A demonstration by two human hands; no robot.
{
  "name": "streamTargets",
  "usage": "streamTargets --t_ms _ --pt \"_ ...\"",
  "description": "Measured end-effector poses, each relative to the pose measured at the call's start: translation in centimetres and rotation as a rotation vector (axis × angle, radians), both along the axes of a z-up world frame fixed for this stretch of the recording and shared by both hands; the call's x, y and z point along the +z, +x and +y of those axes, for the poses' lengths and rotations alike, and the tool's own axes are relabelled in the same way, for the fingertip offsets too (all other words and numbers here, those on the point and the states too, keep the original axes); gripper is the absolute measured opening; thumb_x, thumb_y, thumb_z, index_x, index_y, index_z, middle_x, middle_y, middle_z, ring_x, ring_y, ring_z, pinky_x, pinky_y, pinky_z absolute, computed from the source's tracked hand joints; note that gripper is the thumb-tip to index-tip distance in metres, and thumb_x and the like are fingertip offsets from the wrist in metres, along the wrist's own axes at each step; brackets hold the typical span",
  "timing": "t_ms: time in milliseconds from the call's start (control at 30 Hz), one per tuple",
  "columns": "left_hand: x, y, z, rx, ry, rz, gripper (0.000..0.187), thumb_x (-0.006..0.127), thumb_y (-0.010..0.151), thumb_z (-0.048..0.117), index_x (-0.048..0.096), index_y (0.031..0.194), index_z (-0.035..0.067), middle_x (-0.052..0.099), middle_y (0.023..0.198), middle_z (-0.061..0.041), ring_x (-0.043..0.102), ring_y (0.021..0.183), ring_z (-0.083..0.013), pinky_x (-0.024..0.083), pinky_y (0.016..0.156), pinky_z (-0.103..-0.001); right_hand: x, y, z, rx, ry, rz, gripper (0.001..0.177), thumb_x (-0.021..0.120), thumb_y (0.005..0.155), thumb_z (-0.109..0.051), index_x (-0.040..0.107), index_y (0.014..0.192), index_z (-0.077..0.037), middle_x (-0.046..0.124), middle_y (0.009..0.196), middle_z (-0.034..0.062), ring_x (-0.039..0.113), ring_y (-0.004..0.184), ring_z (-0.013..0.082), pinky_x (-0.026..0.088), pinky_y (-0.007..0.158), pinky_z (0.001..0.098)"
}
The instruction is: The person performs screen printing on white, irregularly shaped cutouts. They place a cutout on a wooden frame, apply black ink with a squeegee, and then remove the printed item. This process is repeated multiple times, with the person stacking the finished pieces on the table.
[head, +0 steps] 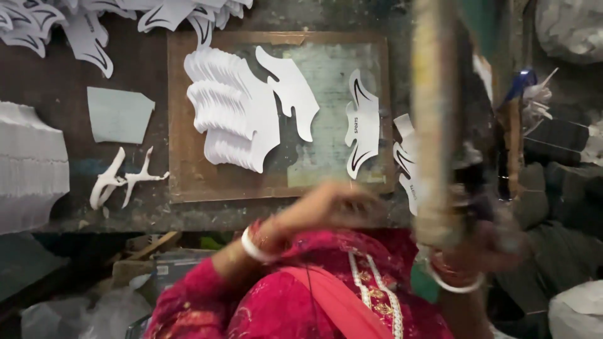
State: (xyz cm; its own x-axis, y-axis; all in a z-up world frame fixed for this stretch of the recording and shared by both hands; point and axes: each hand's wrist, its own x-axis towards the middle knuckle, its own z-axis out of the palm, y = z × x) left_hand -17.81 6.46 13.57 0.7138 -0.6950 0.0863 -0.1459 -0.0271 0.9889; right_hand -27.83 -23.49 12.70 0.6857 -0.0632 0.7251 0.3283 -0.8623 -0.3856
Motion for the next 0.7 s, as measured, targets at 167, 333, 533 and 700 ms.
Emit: streamTargets --t_ms 167,333,533,700 --pt "-10.5 10.9 -4.0 0.510 0.652 -0.315 0.025 0.058 0.106 0.026 0.073 0.103 0.006 0.072 0.100 -0.020 0.070 0.091 -0.0417 0.054 0.080 -0.052 -1.0 -1.6 -8.0 -0.339 -0.211 -0.283 0.024 0.056 0.116 -0.017 0.051 0.129 0.003 0.056 0.122 0.0208 0.058 0.112 0.0282 0.052 0.094 0.0439" --pt "-14.5 17.4 -6.3 0.477 0.383 -0.253 0.024 0.066 0.090 0.017 0.071 0.109 0.004 0.074 0.091 -0.018 0.073 0.084 -0.0347 0.057 0.079 -0.046 -3.6 -3.7 -11.6 -0.724 -0.272 -0.351 0.020 0.055 0.119 -0.017 0.049 0.132 -0.002 0.052 0.120 0.0206 0.052 0.104 0.0318 0.048 0.090 0.0467" --pt "-3.0 17.7 5.1 1.189 -0.252 -0.154 0.036 0.070 0.095 0.020 0.061 0.123 0.000 0.071 0.096 -0.008 0.067 0.081 -0.0163 0.057 0.074 -0.031 0.6 -3.0 -8.6 -0.620 -0.576 -0.332 0.037 0.050 0.118 -0.010 0.040 0.151 0.003 0.046 0.136 0.0237 0.060 0.117 0.0430 0.051 0.099 0.0561" --pt "-12.3 14.1 1.5 0.796 0.610 -0.738 0.030 0.067 0.094 0.017 0.066 0.119 0.000 0.068 0.119 -0.019 0.064 0.113 -0.0354 0.050 0.102 -0.045 0.3 -2.0 -8.1 -0.631 -0.578 -0.330 0.038 0.051 0.119 -0.011 0.041 0.153 0.002 0.047 0.137 0.0240 0.060 0.119 0.0424 0.052 0.100 0.0557"
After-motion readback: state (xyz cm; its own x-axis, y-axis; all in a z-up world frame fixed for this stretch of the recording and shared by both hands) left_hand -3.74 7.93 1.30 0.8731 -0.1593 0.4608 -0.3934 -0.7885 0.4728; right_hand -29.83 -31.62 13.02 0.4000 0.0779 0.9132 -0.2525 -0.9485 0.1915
